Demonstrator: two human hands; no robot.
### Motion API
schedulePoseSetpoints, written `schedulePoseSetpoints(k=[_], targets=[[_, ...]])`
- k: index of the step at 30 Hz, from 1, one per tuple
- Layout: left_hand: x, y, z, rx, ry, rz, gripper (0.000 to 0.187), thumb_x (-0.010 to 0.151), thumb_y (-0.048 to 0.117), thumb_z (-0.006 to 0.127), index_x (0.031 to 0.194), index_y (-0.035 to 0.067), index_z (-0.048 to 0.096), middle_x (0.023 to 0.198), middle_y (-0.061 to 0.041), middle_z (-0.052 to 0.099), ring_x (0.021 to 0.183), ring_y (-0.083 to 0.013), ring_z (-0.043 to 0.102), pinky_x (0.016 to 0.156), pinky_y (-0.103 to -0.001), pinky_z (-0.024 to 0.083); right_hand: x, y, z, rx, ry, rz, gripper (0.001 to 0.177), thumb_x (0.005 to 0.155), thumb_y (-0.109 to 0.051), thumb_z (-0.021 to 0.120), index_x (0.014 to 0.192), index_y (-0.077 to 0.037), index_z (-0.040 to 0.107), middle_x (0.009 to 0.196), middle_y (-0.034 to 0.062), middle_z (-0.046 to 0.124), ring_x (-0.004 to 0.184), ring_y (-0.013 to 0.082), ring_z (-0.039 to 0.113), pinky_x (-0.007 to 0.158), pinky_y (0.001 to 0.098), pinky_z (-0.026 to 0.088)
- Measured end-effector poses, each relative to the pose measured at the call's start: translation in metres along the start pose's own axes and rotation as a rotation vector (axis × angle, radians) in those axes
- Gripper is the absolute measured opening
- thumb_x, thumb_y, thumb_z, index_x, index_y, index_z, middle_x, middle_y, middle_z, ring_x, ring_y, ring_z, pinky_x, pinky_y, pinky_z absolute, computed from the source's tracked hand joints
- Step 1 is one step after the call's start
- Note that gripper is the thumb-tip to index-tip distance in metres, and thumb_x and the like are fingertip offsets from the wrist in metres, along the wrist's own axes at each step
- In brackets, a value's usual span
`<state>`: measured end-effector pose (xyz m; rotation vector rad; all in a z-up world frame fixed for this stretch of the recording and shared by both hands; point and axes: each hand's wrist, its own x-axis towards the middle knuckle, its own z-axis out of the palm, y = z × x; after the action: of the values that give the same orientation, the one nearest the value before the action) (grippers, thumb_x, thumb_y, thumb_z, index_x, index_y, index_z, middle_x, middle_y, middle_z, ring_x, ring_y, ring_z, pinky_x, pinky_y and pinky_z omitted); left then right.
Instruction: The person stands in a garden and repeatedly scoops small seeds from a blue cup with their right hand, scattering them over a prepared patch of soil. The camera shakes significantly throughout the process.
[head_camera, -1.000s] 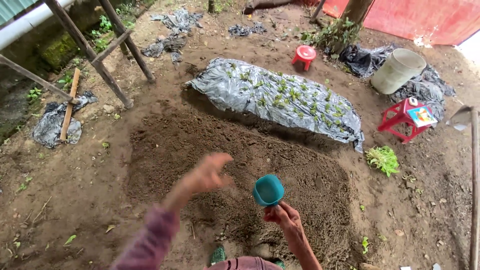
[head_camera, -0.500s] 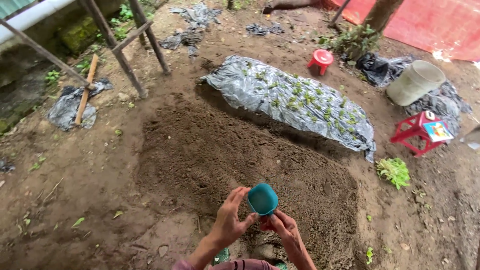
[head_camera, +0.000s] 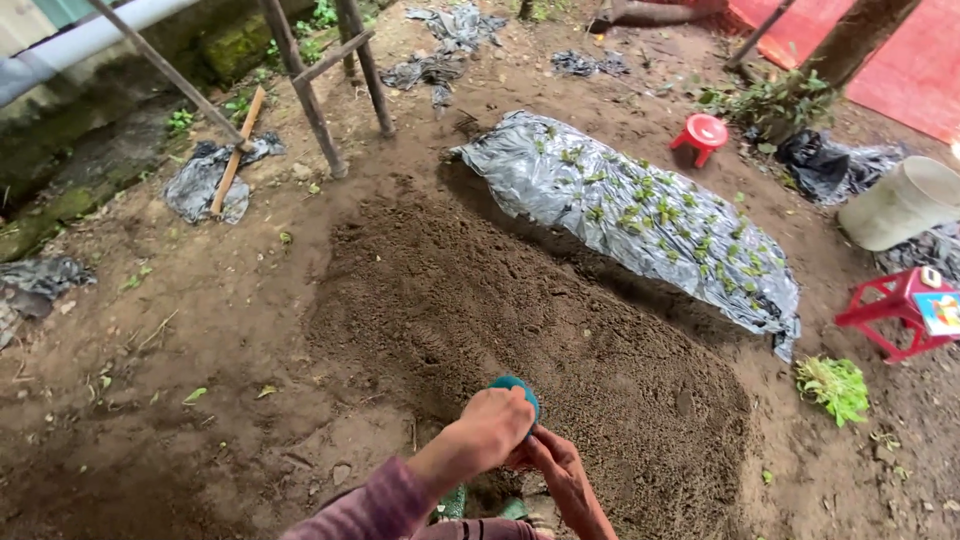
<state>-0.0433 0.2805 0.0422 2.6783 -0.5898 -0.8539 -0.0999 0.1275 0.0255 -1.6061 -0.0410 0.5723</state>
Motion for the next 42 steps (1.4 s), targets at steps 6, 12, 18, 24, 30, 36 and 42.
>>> schedulePoseSetpoints(k=[6,12,18,24,30,36,42], targets=[[0.032,0.0,-0.009,0.057,0.053,0.084,0.016,0.09,0.01,0.079,0.079,0.009,0.067,0.077,-0.004,0.062,0.072,-0.0214,0.062,0.067,-0.04,0.058,0.023,0.033,-0.03,0.12,0.003,-0.095,0.034,0.098,-0.03,0.059,0.095,0.0,0.074,0.081,0.012,0.077,0.075,0.0205,0.074,0.075,0.0359,0.064],[0.051,0.03,-0.05,0.101,-0.084,-0.051,0.006,0.099,0.012,0.073,0.094,0.008,0.071,0.09,-0.006,0.073,0.079,-0.0188,0.071,0.075,-0.033,0.063,0.031,0.03,-0.052,0.153,0.051,-0.067,0.035,0.098,-0.03,0.057,0.099,0.001,0.075,0.084,0.0145,0.079,0.077,0.0226,0.077,0.08,0.0389,0.068],[0.086,0.016,-0.053,0.022,-0.012,0.076,0.008,0.097,0.007,0.073,0.101,0.001,0.071,0.093,-0.014,0.069,0.076,-0.0222,0.069,0.073,-0.031,0.063,0.049,0.032,-0.06,0.217,0.158,-0.107,0.038,0.097,-0.03,0.059,0.101,0.004,0.076,0.086,0.0139,0.077,0.077,0.0229,0.077,0.079,0.0389,0.068],[0.064,-0.019,-0.168,-1.156,0.19,-0.093,0.017,0.081,0.003,0.05,0.076,0.016,0.041,0.08,-0.003,0.045,0.072,-0.0177,0.037,0.064,-0.033,0.035,0.08,0.014,-0.051,0.292,0.322,-0.156,0.035,0.097,-0.028,0.06,0.081,0.0,0.074,0.092,0.0168,0.08,0.079,0.0244,0.076,0.083,0.0435,0.067],[0.048,-0.147,-0.263,-0.591,0.758,0.47,0.017,0.095,0.018,0.072,0.107,0.007,0.077,0.088,-0.007,0.08,0.072,-0.013,0.077,0.064,-0.023,0.063,0.106,-0.005,-0.008,0.427,0.514,-0.13,0.037,0.099,-0.03,0.058,0.079,0.0,0.065,0.087,0.0161,0.074,0.079,0.0281,0.074,0.081,0.0454,0.064],[0.213,-0.36,-0.179,0.092,0.626,0.12,0.027,0.094,0.015,0.057,0.068,0.009,0.052,0.071,-0.009,0.065,0.064,-0.0305,0.06,0.059,-0.046,0.046,0.122,0.005,0.035,0.463,0.59,-0.157,0.033,0.1,-0.027,0.058,0.082,0.0,0.061,0.086,0.018,0.073,0.08,0.0295,0.074,0.08,0.0481,0.066],[0.123,-0.314,-0.314,-0.177,1.133,0.494,0.009,0.096,-0.003,0.074,0.095,0.003,0.08,0.081,-0.01,0.078,0.059,-0.0136,0.069,0.047,-0.02,0.054,0.113,0.008,0.058,0.473,0.628,-0.157,0.033,0.1,-0.025,0.058,0.081,0.001,0.062,0.086,0.018,0.073,0.082,0.0303,0.076,0.085,0.0502,0.068]])
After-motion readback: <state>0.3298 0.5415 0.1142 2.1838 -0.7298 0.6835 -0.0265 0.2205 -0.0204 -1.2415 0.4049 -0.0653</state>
